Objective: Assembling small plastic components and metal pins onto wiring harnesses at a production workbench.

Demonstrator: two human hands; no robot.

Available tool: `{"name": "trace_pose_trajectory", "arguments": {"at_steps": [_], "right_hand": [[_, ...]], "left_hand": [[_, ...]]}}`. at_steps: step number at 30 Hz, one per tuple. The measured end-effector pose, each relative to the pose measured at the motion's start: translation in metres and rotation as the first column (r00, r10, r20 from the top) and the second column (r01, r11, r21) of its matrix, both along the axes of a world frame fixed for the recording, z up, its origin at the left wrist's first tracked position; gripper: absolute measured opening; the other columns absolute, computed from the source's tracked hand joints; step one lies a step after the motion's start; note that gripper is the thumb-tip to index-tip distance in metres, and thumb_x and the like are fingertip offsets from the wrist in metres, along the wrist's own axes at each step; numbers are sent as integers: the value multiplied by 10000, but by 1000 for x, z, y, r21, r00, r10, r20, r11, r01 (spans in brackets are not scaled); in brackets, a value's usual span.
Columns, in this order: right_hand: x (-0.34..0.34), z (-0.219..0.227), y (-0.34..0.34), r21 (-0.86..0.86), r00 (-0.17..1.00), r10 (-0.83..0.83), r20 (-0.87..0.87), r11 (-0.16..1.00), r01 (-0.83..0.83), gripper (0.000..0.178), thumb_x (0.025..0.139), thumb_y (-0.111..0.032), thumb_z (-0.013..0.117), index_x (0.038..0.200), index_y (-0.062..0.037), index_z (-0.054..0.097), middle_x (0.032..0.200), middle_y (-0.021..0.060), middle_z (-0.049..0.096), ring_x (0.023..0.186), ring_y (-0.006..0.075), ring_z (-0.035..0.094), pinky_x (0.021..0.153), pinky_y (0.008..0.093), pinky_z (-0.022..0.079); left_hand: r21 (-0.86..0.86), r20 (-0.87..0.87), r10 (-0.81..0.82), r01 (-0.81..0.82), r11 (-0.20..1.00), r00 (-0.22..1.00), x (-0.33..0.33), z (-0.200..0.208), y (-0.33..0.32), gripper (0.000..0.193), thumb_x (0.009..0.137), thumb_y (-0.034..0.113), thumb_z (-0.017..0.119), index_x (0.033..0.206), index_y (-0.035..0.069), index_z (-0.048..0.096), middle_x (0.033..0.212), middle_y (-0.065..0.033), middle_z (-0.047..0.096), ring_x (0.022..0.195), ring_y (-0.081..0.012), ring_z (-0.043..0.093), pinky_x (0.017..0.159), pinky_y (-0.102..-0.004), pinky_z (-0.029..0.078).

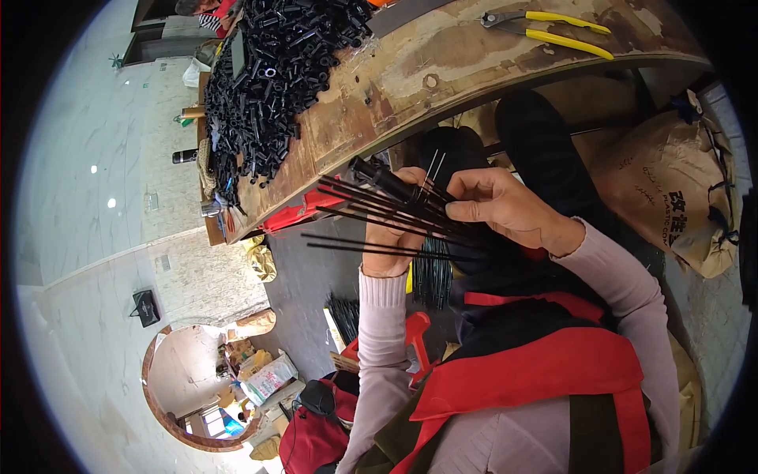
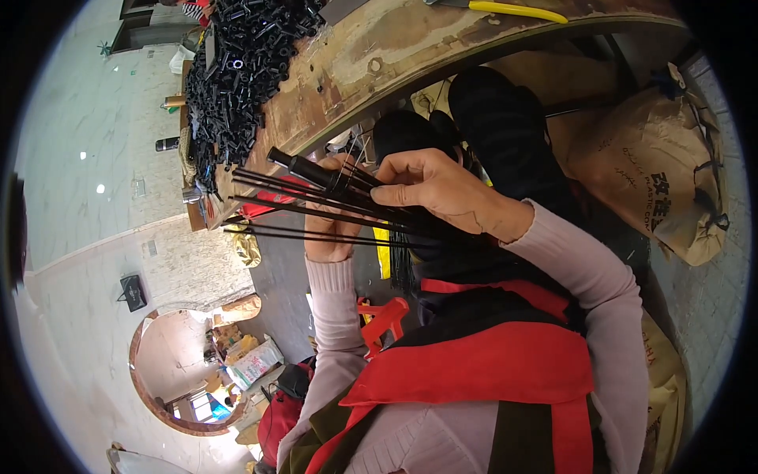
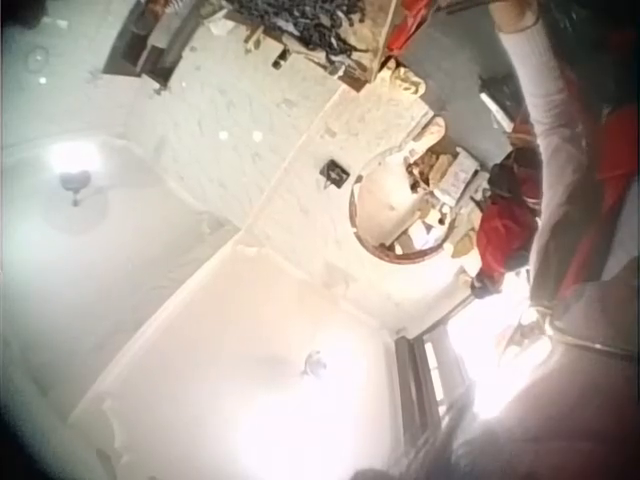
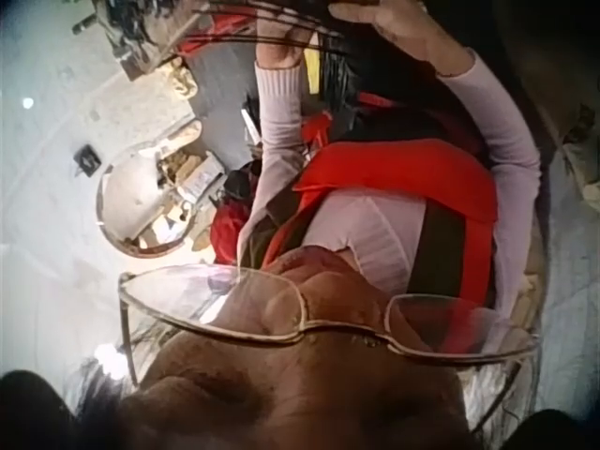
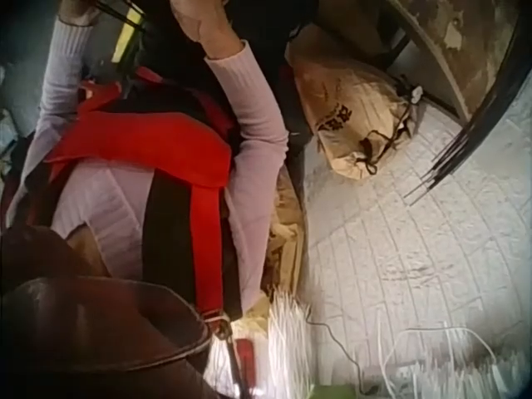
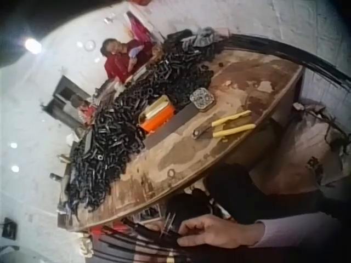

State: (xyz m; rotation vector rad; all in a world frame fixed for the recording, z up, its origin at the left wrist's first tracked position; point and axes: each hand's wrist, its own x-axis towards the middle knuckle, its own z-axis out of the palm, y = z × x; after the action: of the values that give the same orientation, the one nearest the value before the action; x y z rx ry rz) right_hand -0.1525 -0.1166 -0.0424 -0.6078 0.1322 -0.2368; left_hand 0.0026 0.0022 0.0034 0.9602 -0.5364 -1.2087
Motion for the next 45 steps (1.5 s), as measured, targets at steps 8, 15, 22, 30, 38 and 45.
{"name": "trace_pose_trajectory", "arguments": {"at_steps": [8, 15, 22, 30, 38, 45], "right_hand": [[-4, 12, 5, 69, 996, 84, 7, 994, -84, 78, 896, -49, 687, 950, -9, 647, 881, 4, 642, 819, 59, 593, 760, 193, 468], [8, 12, 30, -36, 934, -357, -5, 934, 357, 104, 892, -12, 672, 994, 3, 656, 927, 17, 664, 857, 71, 613, 801, 208, 479], [8, 23, 57, -147, 896, -444, -4, 887, 438, 137, 897, 0, 666, 1033, -8, 645, 999, 11, 642, 943, 81, 593, 858, 226, 470], [9, 20, 38, -21, 923, -377, 80, 925, 379, 153, 875, 43, 675, 977, -46, 604, 1053, 11, 624, 1014, 94, 576, 920, 245, 441], [13, 16, 40, 78, 943, -334, 1, 940, 332, 180, 841, 37, 716, 954, -45, 603, 962, 28, 638, 927, 111, 605, 859, 240, 469], [12, 14, 29, 166, 956, -290, 43, 946, 280, 234, 839, 71, 695, 992, -61, 577, 1052, 50, 648, 986, 128, 615, 921, 257, 482]], "left_hand": [[-93, 237, -177, 204, 975, 955, 17, -12, 2, 474, 791, 113, 752, 1201, 36, 527, 1102, -100, 551, 1071, -244, 578, 898, -352, 534], [-10, -139, 250, -254, 967, 958, -16, -28, -1, 353, 949, 99, 598, 1285, 70, 496, 1095, -61, 633, 1053, -161, 596, 849, -273, 501], [-46, 489, 415, -453, 890, 767, -60, 40, 5, 234, 854, -4, 718, 1056, -17, 600, 1021, -102, 695, 917, -139, 649, 848, -264, 506], [-118, 426, 367, -352, 929, 827, -52, 35, 3, 273, 871, 37, 712, 1106, -48, 601, 1037, -143, 701, 934, -180, 671, 867, -293, 531], [-65, 537, 331, -352, 934, 776, -56, 38, 1, 246, 892, 30, 682, 1114, -46, 610, 1033, -104, 703, 905, -138, 651, 847, -271, 512], [-12, 490, 391, -442, 897, 779, -54, 30, -2, 168, 880, 45, 708, 1024, -27, 661, 956, -48, 707, 870, -97, 634, 803, -238, 496]]}}
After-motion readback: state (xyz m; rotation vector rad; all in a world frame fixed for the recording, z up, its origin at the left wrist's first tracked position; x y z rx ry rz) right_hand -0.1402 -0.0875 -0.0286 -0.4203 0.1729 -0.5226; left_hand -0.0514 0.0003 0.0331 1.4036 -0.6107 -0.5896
